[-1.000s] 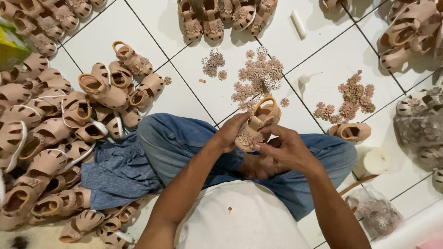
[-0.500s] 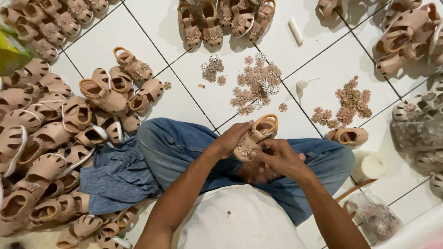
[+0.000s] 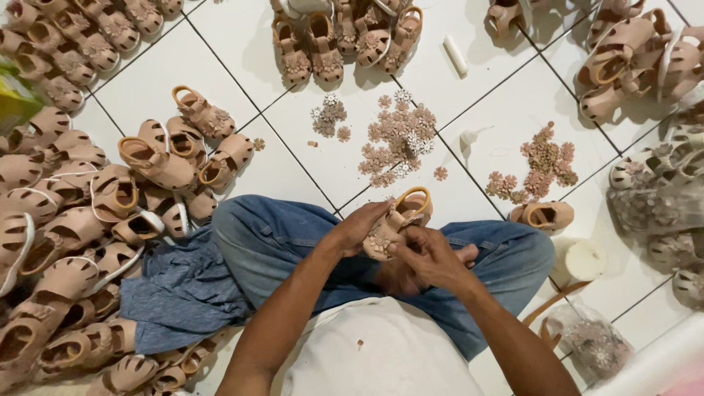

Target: The person sits on the floor and decorates a beige sandal by attaching small flower-shaped embellishments to the upper strap. They then gather several shoe insoles, stack them, and tie the stack together with a white string.

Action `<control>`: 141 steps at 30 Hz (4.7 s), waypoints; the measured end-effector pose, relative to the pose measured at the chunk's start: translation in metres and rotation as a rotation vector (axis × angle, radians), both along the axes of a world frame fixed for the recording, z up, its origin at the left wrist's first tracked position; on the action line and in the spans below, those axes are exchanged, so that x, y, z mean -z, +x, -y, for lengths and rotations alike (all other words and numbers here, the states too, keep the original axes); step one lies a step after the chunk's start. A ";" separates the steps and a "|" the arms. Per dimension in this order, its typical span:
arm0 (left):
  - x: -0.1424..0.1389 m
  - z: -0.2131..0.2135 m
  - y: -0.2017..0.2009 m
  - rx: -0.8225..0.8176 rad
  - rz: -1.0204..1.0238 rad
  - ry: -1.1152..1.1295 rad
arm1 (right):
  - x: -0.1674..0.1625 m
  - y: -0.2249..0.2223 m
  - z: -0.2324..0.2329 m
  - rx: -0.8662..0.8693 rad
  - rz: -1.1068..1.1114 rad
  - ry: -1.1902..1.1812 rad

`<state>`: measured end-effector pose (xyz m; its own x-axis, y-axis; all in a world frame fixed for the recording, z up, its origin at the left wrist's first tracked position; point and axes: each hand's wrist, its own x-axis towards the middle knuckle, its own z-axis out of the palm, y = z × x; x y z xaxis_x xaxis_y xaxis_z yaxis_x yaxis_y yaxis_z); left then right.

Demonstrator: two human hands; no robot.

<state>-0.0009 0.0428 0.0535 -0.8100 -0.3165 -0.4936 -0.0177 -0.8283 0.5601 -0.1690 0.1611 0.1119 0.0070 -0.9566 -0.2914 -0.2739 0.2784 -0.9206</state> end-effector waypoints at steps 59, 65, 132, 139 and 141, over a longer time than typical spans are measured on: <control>0.020 0.057 0.081 -0.540 0.067 -0.054 | -0.055 0.049 0.217 0.046 -0.523 -0.275; 0.024 0.056 0.086 -0.500 0.077 -0.041 | -0.060 0.032 0.242 0.217 -0.355 -0.438; -0.050 0.258 -0.158 0.513 0.700 -1.701 | 0.061 -0.085 0.140 0.098 -0.261 0.067; -0.060 0.442 -0.080 0.538 0.470 -1.866 | 0.025 -0.002 0.320 0.139 -0.281 0.154; -0.110 0.495 -0.051 0.555 0.457 -1.823 | -0.011 0.009 0.371 0.194 -0.300 0.199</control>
